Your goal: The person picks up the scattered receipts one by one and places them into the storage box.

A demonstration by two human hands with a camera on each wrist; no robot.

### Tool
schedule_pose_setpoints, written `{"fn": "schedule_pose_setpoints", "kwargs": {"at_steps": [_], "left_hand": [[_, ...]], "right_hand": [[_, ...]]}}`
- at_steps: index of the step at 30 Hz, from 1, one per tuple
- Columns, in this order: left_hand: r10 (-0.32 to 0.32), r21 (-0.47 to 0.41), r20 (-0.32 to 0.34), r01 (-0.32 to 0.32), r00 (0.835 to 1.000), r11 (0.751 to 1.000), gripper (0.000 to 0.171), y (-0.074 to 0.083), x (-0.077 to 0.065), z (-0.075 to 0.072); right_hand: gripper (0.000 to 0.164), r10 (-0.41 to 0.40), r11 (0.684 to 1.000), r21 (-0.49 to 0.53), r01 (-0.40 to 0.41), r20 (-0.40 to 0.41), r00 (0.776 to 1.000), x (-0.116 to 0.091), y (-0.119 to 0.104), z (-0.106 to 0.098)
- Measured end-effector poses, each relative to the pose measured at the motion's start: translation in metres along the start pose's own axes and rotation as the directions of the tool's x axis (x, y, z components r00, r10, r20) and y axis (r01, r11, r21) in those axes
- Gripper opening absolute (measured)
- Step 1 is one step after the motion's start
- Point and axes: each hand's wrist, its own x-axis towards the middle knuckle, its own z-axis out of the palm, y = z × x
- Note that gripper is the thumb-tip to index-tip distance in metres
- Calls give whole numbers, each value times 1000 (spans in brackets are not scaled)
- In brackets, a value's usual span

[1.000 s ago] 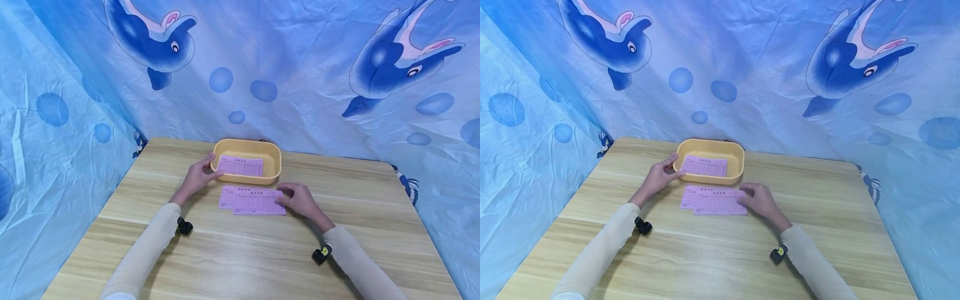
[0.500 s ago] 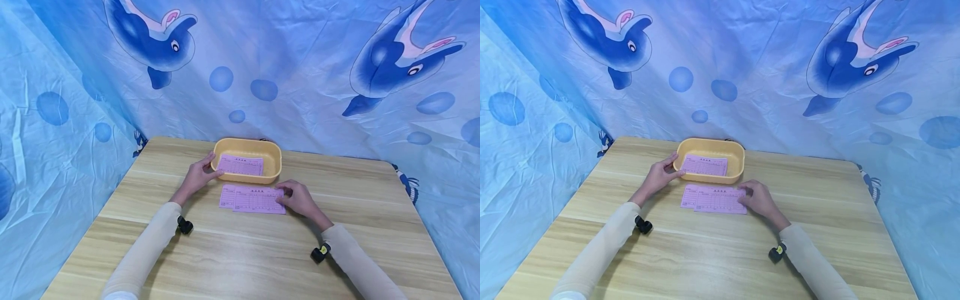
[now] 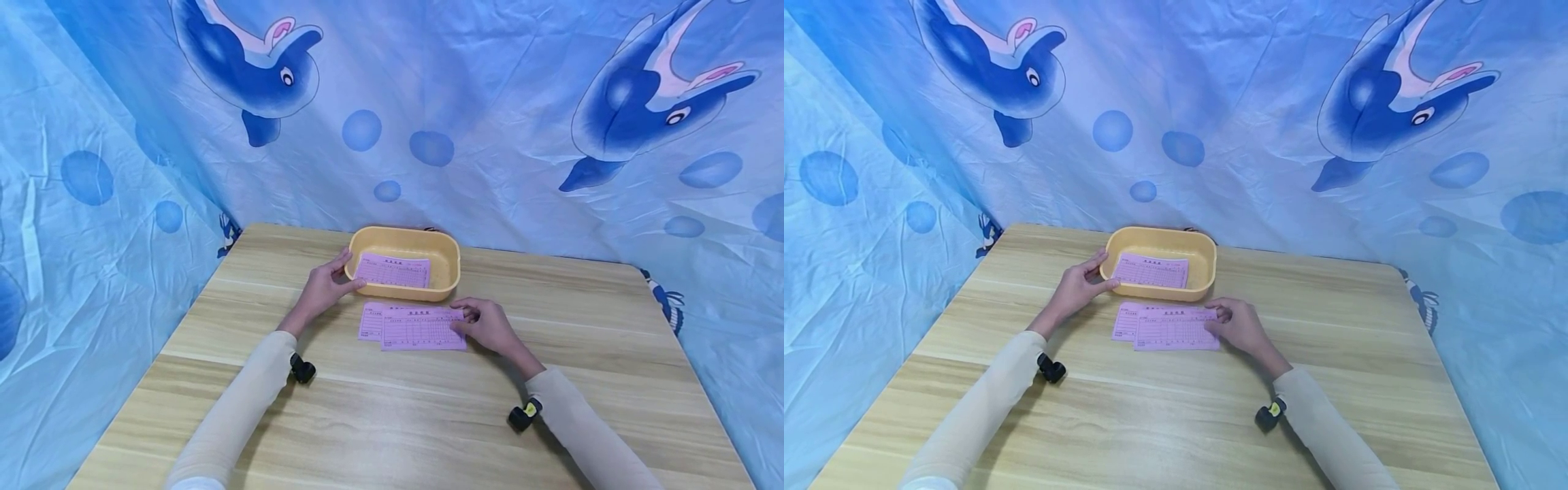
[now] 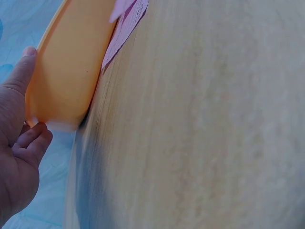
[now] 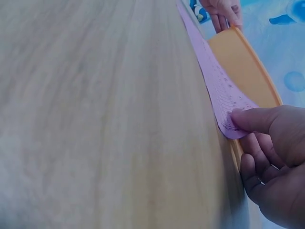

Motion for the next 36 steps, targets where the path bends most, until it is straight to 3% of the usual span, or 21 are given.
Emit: {"fn": "schedule_pose_setpoints", "kwargs": {"at_steps": [7, 13, 24, 36], "left_hand": [[-1, 5, 1, 1, 1000, 1000, 87, 1, 0, 0], [-6, 15, 2, 6, 1000, 1000, 86, 1, 0, 0], [-1, 10, -1, 1, 1000, 1000, 87, 0, 1, 0], [0, 26, -2, 0, 1000, 1000, 86, 0, 1, 1]], "right_hand": [[15, -1, 999, 43, 1, 7, 1000, -2, 2, -1], [11, 32, 991, 132, -34, 16, 999, -4, 1, -2], [15, 136, 980, 149, -129, -35, 990, -8, -6, -4], [22, 161, 956, 260, -138, -67, 985, -9, -9, -7]]}}
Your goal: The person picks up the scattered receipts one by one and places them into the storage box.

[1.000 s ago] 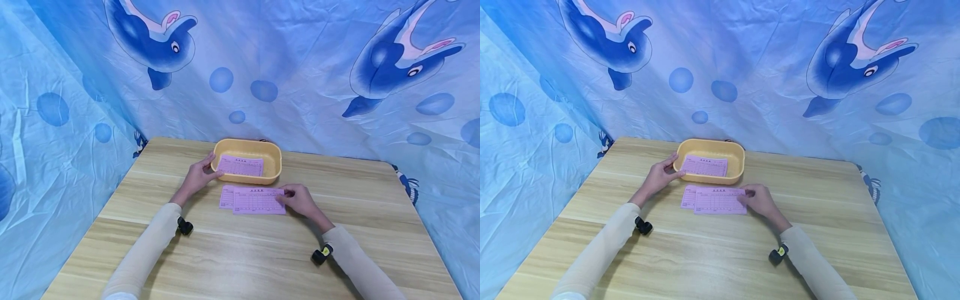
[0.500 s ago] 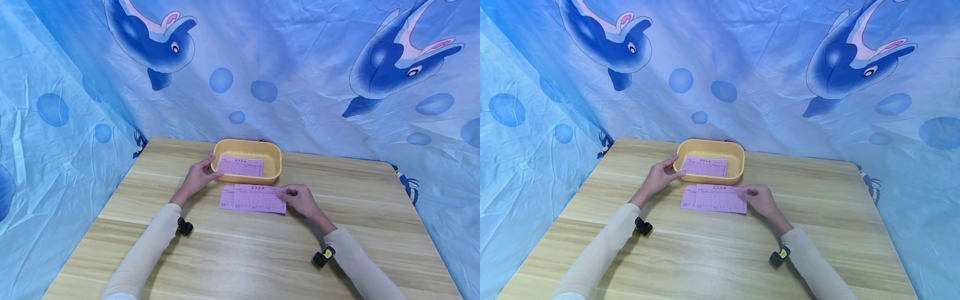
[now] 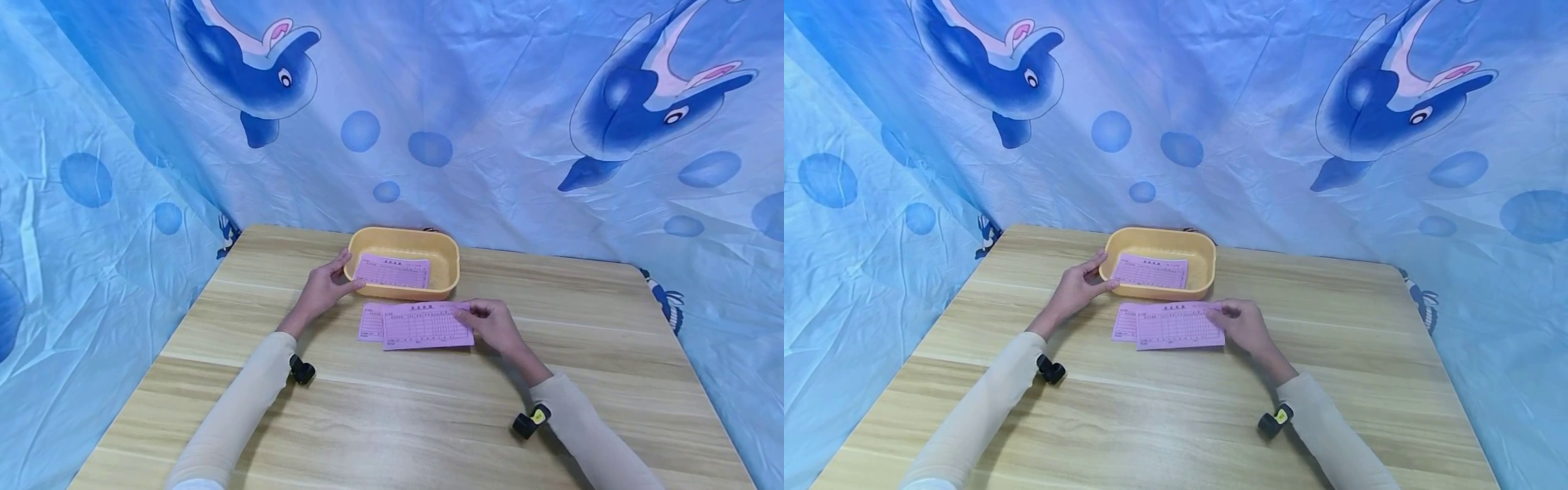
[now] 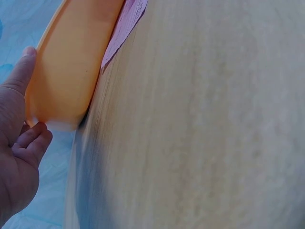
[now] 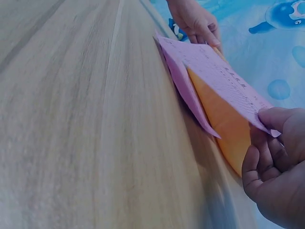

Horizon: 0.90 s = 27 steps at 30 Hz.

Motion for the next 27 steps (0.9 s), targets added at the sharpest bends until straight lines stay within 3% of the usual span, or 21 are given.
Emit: {"fn": "schedule_pose_setpoints", "kwargs": {"at_steps": [8, 27], "left_hand": [[-6, -4, 3, 6, 1000, 1000, 86, 0, -1, 0], [-10, 9, 0, 10, 1000, 1000, 88, 0, -1, 0]], "right_hand": [[31, 67, 993, 100, -64, -25, 997, -3, -9, -1], [30, 25, 986, 168, -11, -80, 996, 0, -34, -7]]}}
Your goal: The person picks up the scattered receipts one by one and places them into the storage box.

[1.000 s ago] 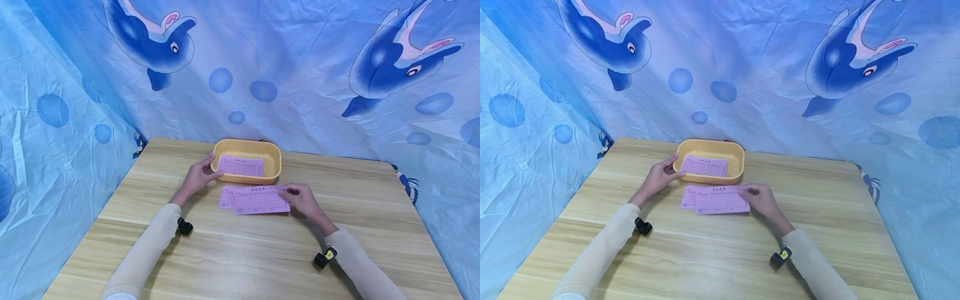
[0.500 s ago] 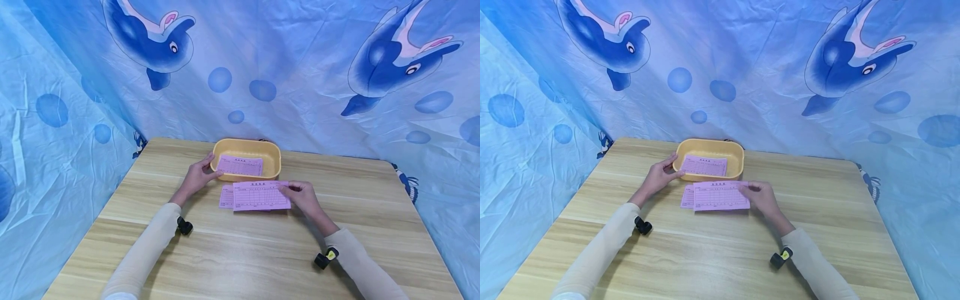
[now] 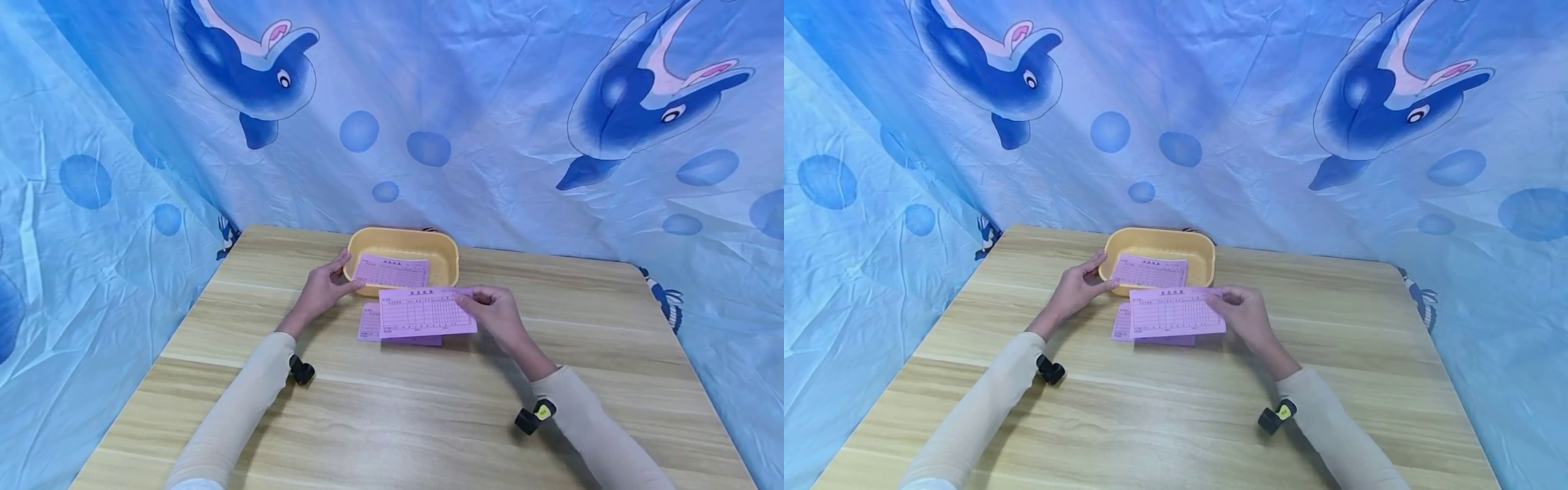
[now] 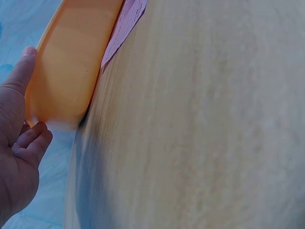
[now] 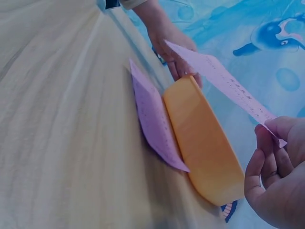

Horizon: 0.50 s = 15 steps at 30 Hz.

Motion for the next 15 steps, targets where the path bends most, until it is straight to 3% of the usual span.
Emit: {"fn": "schedule_pose_setpoints", "kwargs": {"at_steps": [9, 15], "left_hand": [[9, -11, 0, -9, 1000, 1000, 88, 0, 0, 0], [4, -18, -3, -4, 1000, 1000, 89, 0, 0, 0]], "right_hand": [[39, 40, 999, -29, -41, -52, 998, 11, -19, -5], [39, 22, 999, -29, -24, -64, 998, 19, -32, -7]]}}
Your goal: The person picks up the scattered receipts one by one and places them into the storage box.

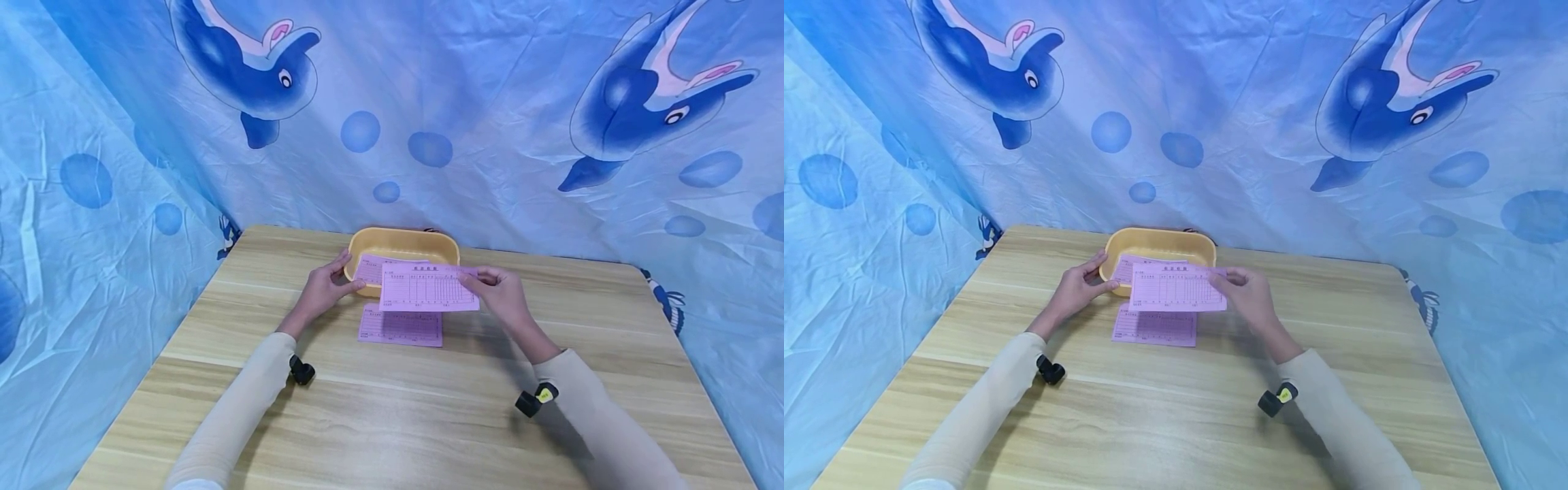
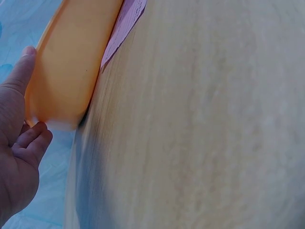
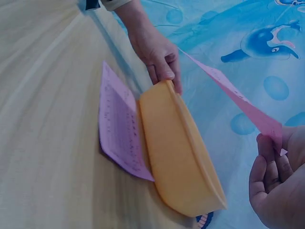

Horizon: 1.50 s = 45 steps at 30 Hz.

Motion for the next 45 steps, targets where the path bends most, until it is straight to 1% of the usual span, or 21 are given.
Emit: {"fn": "schedule_pose_setpoints", "kwargs": {"at_steps": [4, 11, 14, 18, 22, 26, 30, 32, 37, 45], "left_hand": [[2, -5, 1, -2, 1000, 1000, 90, -1, -1, 0], [3, -2, 4, -3, 1000, 1000, 89, -2, -2, 0], [1, 1, 4, -1, 1000, 1000, 89, -2, -2, 0], [-2, 3, 2, 2, 1000, 1000, 88, -2, -2, 0], [-5, 0, -5, 5, 1000, 1000, 86, -2, -2, 0], [-7, 12, -4, 7, 1000, 1000, 86, -2, -1, 1], [-3, 33, -11, 3, 1000, 999, 86, -1, 0, 1], [-5, 30, -11, 5, 1000, 1000, 85, -1, 0, 1], [-19, 8, -1, 19, 1000, 1000, 86, 1, -1, 0], [5, 54, -12, -4, 1000, 999, 88, -1, 1, 0]], "right_hand": [[41, -7, 1000, 11, 7, -14, 1000, 6, -7, 1], [46, -13, 1000, -9, 13, -22, 1000, 20, -13, 5], [42, -22, 1000, 9, 22, -37, 999, 28, -14, 8], [35, -59, 998, 32, 61, -64, 996, 39, -14, 13], [31, -78, 996, 43, 82, -90, 993, 52, -14, 20], [30, -68, 997, 31, 72, -105, 992, 62, -14, 28], [29, -71, 998, -6, 70, -118, 991, 71, -12, 39], [28, -72, 997, -22, 70, -125, 990, 74, -10, 44], [27, -39, 997, -66, 31, -130, 991, 80, -6, 57], [27, 13, 994, -105, -25, -107, 994, 85, -2, 73]]}}
